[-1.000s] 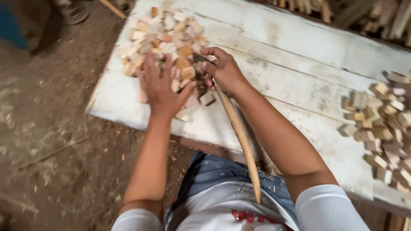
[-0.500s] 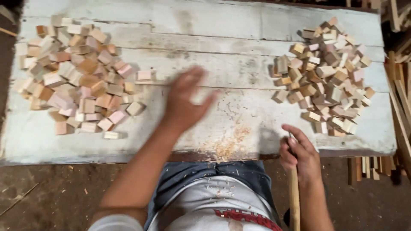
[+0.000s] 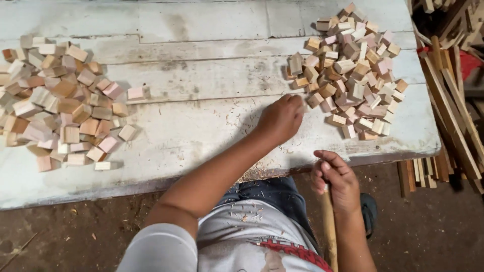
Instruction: The person uses a small hand tool to trim and shave the edges of small wooden blocks on a workbench.
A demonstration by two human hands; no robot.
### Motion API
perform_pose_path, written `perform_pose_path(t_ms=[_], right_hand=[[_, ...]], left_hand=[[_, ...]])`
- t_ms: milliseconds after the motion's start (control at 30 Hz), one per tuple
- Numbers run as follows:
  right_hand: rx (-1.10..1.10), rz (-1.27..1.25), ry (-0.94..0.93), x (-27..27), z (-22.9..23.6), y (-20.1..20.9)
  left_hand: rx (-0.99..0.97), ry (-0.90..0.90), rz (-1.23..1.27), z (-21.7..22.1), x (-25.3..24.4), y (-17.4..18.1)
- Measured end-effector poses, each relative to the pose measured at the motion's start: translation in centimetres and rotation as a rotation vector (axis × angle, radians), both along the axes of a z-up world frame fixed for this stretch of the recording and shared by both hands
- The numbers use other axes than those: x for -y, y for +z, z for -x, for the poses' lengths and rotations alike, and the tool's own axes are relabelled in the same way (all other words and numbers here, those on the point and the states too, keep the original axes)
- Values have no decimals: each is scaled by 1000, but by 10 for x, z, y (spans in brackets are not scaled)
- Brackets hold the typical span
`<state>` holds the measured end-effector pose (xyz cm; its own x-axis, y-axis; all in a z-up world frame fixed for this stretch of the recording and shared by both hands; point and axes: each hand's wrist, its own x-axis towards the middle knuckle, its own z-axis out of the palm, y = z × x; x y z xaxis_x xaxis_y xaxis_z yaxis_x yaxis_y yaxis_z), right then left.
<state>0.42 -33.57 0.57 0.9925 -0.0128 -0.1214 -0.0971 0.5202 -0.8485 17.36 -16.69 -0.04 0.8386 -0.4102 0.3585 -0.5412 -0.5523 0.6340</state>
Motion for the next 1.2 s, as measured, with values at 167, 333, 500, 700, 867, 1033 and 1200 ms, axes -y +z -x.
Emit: perform_pose_path(t_ms=[167,333,500,700,867,1033,1200], right_hand=[[36,80,71,-42,-5,15],[18,126,222,-95,-5,21],[22,179,347,-127,-4,18],[50,257,340,-133,5,24],[62,324,305,-125,10,16],[61,403,294,-114,6,5],[26,256,336,-122,12,28]], left_hand=[[-200,98,472,87,-59,26],[-329,213,615,143,-110,49],[-296,228,469,162,-135,48],[-249,286,501,174,-137,47],[-259,306,607,177,-132,36],[-292,349,693,181,-129,41],[-282,308,698,182,-130,48]])
